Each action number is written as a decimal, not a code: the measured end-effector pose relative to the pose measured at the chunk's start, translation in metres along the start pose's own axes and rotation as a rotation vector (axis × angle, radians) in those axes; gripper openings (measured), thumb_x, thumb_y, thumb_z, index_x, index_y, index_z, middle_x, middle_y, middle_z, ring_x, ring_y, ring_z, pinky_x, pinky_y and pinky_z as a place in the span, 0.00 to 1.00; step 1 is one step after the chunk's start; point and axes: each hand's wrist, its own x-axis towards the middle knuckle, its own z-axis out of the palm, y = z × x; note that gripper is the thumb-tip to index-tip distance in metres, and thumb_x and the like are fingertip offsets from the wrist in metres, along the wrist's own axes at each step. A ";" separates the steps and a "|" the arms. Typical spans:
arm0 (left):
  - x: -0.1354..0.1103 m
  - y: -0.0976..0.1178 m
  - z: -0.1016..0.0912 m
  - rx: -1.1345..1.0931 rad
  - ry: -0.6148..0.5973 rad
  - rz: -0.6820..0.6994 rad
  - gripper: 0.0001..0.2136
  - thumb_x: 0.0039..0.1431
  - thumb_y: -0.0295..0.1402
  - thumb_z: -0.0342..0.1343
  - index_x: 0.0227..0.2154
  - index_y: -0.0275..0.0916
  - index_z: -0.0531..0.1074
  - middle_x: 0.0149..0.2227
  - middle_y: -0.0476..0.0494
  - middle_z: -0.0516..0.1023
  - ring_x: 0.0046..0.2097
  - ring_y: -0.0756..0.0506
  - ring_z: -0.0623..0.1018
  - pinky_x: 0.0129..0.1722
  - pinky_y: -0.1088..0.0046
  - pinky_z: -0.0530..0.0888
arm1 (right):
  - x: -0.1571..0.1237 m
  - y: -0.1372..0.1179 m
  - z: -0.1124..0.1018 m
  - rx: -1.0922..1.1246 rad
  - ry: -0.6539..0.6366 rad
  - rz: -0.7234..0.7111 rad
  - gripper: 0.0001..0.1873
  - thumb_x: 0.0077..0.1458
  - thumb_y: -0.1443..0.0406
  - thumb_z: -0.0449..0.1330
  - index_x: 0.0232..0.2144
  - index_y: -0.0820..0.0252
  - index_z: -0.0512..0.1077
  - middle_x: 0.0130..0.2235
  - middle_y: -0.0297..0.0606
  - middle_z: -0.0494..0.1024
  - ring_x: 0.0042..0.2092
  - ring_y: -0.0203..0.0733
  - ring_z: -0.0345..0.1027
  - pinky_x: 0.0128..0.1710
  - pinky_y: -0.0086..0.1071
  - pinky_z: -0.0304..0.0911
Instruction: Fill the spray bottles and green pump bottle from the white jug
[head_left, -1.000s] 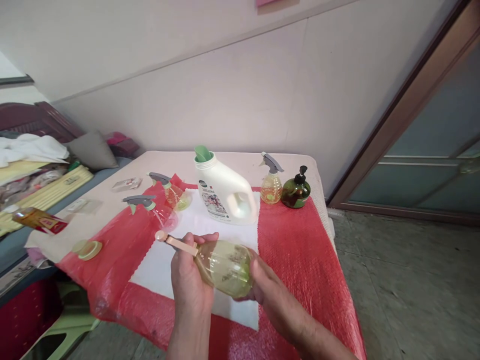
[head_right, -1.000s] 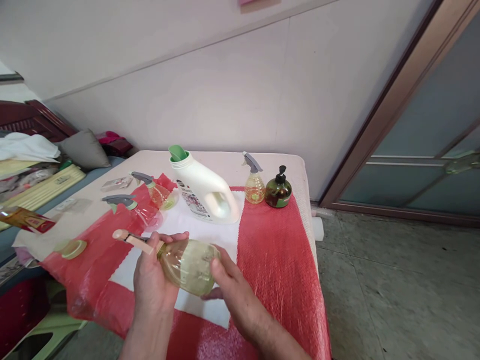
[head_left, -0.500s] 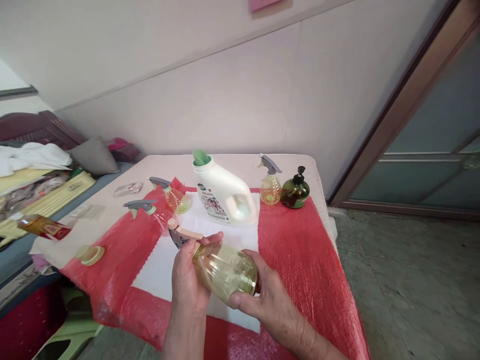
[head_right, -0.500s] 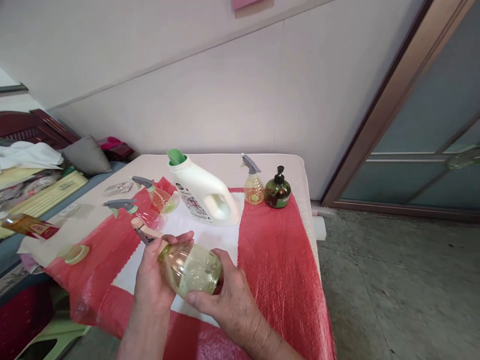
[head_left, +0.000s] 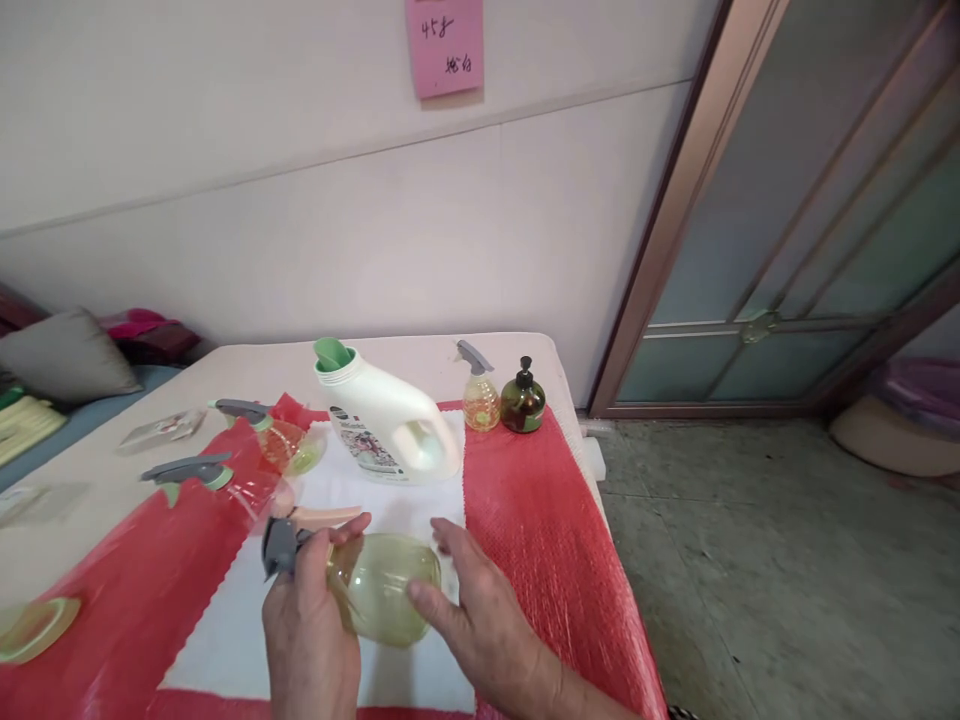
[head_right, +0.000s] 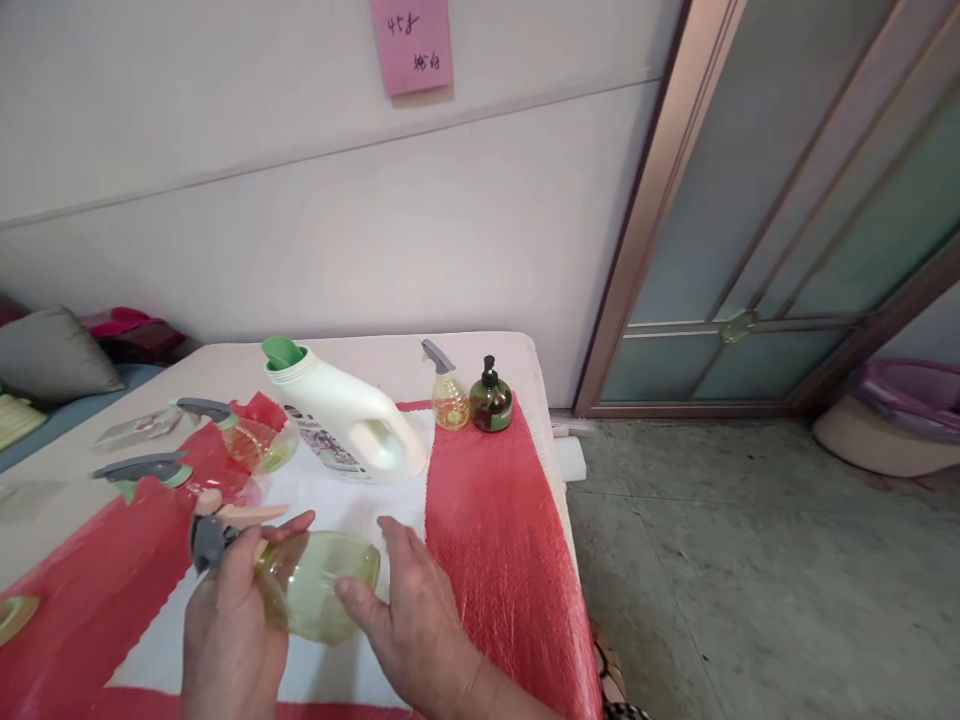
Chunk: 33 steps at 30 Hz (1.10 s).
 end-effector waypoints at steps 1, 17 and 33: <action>-0.003 -0.003 0.002 0.075 0.031 0.081 0.11 0.49 0.42 0.59 0.30 0.39 0.73 0.37 0.41 0.82 0.44 0.39 0.79 0.43 0.63 0.74 | 0.000 0.000 -0.001 -0.166 0.069 -0.094 0.31 0.55 0.56 0.59 0.58 0.61 0.63 0.55 0.50 0.70 0.56 0.55 0.62 0.57 0.51 0.58; -0.018 -0.028 0.015 0.539 -0.418 0.205 0.23 0.53 0.48 0.59 0.50 0.45 0.68 0.57 0.40 0.72 0.58 0.36 0.71 0.58 0.56 0.65 | 0.063 0.034 -0.078 -0.550 0.518 -0.167 0.23 0.48 0.63 0.57 0.48 0.59 0.67 0.43 0.46 0.73 0.46 0.54 0.67 0.46 0.49 0.64; -0.013 -0.018 0.012 0.467 -0.462 0.161 0.17 0.53 0.46 0.59 0.42 0.42 0.74 0.46 0.36 0.79 0.51 0.36 0.75 0.55 0.56 0.66 | 0.090 0.078 -0.133 -0.520 0.673 0.033 0.40 0.42 0.53 0.62 0.57 0.60 0.61 0.53 0.51 0.67 0.55 0.57 0.62 0.53 0.49 0.60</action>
